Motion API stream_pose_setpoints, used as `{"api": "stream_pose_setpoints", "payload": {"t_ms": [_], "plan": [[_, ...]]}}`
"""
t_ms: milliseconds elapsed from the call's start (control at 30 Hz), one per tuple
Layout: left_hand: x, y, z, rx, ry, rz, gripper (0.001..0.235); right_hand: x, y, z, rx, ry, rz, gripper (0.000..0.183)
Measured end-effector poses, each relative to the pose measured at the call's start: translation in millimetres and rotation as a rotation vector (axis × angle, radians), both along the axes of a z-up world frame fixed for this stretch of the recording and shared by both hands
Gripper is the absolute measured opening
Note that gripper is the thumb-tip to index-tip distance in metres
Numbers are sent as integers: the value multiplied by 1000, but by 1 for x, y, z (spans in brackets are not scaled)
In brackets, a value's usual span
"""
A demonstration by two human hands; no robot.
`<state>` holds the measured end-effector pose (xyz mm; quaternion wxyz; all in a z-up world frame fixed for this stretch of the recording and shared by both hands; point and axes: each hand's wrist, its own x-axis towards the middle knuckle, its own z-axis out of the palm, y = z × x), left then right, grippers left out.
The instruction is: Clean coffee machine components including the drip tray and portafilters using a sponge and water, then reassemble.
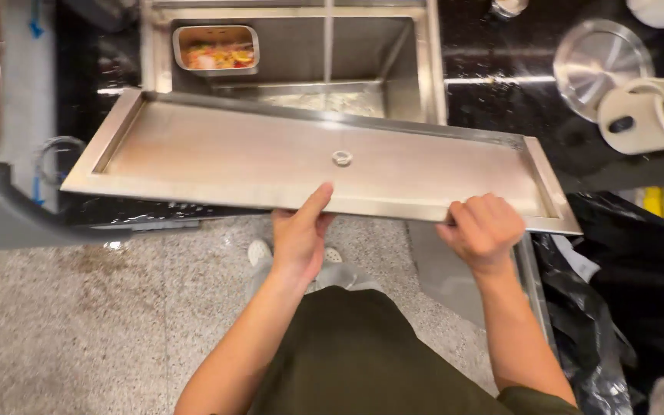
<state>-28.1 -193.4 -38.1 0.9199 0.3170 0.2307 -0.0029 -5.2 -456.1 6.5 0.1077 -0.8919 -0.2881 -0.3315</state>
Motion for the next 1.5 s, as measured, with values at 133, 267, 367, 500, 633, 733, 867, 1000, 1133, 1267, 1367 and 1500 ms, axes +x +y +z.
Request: {"api": "stream_pose_setpoints", "payload": {"t_ms": [133,267,367,500,633,733,867,1000,1133,1267,1367,1500], "plan": [[-20,-20,-1,47,74,28,47,-27,-22,-19,-16,-46,-23,23],[-50,-30,-30,-87,11,-13,47,-58,-34,-41,-20,-25,-116,22],[-71,-30,-43,-117,-15,-3,49,-73,-26,-40,-13,7,-209,32],[-88,-16,-36,-97,-23,57,53,-94,-6,-47,66,125,-317,55],[-99,19,-28,-54,-42,147,54,-109,25,-57,211,86,-259,66],[-99,46,-28,-17,-67,236,54,-106,41,-94,736,144,-150,62],[-85,69,-10,67,-109,344,57,-57,52,-109,1623,680,-200,49],[-60,90,-7,221,-138,450,69,15,97,-94,2137,1415,156,59],[-16,94,-19,298,-143,546,73,105,110,-158,2080,1546,168,46],[35,92,-27,352,-106,630,77,190,118,-223,1968,1768,353,26],[55,90,-28,359,-50,673,79,224,128,-230,1968,1851,349,24],[49,96,-34,366,-15,697,84,221,137,-214,1981,1921,126,27]]}}
